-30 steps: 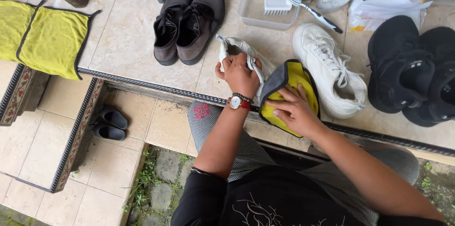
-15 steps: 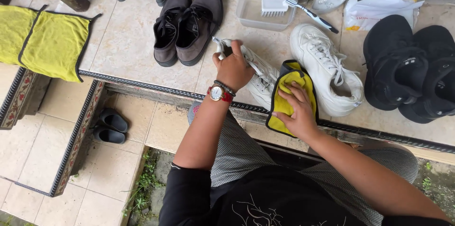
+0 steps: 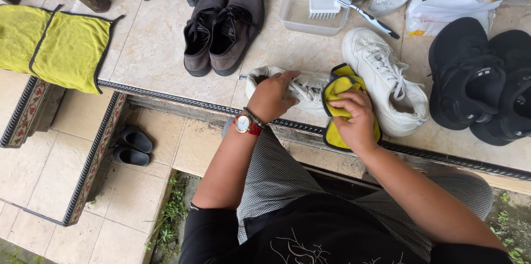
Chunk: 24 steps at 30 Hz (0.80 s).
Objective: Cleaning a pair of white sneakers using a yellow cloth and cleaning solution while sitting at an entrance.
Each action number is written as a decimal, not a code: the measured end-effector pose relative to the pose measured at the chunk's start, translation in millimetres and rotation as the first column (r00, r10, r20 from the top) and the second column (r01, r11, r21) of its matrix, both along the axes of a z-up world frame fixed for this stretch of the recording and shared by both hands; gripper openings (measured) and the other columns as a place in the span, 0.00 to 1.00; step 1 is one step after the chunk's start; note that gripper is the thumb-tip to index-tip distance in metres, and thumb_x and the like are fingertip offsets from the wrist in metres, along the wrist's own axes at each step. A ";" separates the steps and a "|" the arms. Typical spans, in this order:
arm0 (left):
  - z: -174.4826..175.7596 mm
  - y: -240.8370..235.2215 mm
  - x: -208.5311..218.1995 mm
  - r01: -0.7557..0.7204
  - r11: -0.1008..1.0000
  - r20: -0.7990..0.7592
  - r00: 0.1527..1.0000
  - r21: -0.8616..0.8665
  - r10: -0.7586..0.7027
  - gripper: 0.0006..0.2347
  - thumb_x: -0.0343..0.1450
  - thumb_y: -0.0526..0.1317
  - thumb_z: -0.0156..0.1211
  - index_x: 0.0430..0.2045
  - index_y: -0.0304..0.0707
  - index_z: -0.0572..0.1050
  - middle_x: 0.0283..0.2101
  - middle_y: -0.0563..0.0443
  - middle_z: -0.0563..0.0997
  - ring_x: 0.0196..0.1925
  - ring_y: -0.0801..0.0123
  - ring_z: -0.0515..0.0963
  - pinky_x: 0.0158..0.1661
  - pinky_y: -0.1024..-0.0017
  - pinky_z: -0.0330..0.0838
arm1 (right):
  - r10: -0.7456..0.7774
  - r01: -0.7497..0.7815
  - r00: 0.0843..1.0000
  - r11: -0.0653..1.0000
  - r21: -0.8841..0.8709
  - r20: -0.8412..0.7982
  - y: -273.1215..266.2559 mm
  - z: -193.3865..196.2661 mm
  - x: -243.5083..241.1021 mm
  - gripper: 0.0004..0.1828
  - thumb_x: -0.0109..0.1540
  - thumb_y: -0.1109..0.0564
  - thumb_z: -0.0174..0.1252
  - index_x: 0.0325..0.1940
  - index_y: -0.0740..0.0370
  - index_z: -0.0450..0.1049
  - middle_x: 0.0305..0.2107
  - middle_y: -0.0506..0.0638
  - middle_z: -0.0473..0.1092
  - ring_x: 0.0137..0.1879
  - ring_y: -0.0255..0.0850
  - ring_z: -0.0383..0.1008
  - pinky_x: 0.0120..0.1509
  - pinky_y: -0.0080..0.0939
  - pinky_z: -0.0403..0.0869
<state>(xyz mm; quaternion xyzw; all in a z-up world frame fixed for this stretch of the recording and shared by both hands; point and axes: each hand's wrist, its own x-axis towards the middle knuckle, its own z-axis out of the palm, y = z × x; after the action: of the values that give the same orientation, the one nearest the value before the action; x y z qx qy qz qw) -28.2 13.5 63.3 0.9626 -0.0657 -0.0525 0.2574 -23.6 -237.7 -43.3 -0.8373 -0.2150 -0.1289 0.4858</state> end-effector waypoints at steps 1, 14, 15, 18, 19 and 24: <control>-4.1 0.4 -1.5 0.001 1.000 0.004 1.000 0.002 -0.001 0.28 0.65 0.39 0.69 0.62 0.45 0.69 0.47 0.34 0.81 0.50 0.40 0.82 0.52 0.54 0.76 | -0.001 0.001 1.000 1.000 0.002 0.004 8.4 7.9 -2.0 0.16 0.55 0.70 0.66 0.43 0.55 0.82 0.43 0.47 0.71 0.63 0.52 0.68 0.76 0.63 0.52; 7.9 -19.9 -48.0 -0.301 0.869 0.026 0.941 -0.392 0.337 0.25 0.67 0.39 0.67 0.60 0.38 0.69 0.49 0.29 0.80 0.52 0.34 0.80 0.52 0.45 0.75 | 0.043 -0.039 0.999 0.986 0.162 -0.021 25.8 54.3 -0.6 0.07 0.63 0.56 0.66 0.41 0.56 0.74 0.68 0.59 0.56 0.77 0.67 0.41 0.74 0.81 0.40; 14.5 -25.5 -50.5 -0.337 0.828 0.019 0.922 -0.449 0.386 0.25 0.67 0.39 0.68 0.60 0.37 0.70 0.48 0.29 0.80 0.52 0.34 0.80 0.53 0.46 0.75 | 0.053 -0.054 0.999 0.992 0.110 0.010 32.8 57.5 -7.0 0.06 0.64 0.51 0.65 0.40 0.49 0.75 0.78 0.55 0.46 0.81 0.66 0.28 0.72 0.86 0.31; 14.7 -50.0 -60.3 -0.297 0.735 -0.025 0.934 -0.610 0.358 0.21 0.67 0.39 0.69 0.54 0.32 0.74 0.44 0.28 0.81 0.48 0.35 0.82 0.51 0.46 0.77 | -0.073 0.073 0.997 0.990 0.119 -0.005 37.6 61.4 9.0 0.07 0.68 0.49 0.63 0.43 0.48 0.71 0.79 0.56 0.38 0.81 0.67 0.26 0.74 0.86 0.29; 13.5 -51.1 -61.8 -0.298 0.735 -0.021 0.932 -0.610 0.361 0.21 0.67 0.39 0.69 0.54 0.32 0.74 0.44 0.28 0.81 0.48 0.35 0.82 0.51 0.46 0.77 | -0.069 0.069 0.998 0.990 0.120 -0.001 34.6 56.0 21.6 0.07 0.68 0.49 0.63 0.43 0.48 0.71 0.79 0.56 0.38 0.81 0.67 0.26 0.74 0.86 0.29; 8.5 -51.7 -71.0 -0.313 0.572 -0.016 0.886 -0.758 0.463 0.19 0.65 0.35 0.72 0.48 0.27 0.76 0.40 0.28 0.82 0.48 0.38 0.82 0.51 0.51 0.75 | -0.098 0.137 0.984 0.951 0.279 -0.151 22.1 52.5 46.6 0.07 0.73 0.53 0.57 0.49 0.58 0.70 0.76 0.56 0.44 0.81 0.63 0.36 0.82 0.70 0.40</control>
<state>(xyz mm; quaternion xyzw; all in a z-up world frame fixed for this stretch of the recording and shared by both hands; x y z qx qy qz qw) -99.2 -38.2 71.8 0.7634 0.1088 0.1260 0.6241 23.0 -215.6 9.2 -0.7759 -0.1102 -0.1304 0.6073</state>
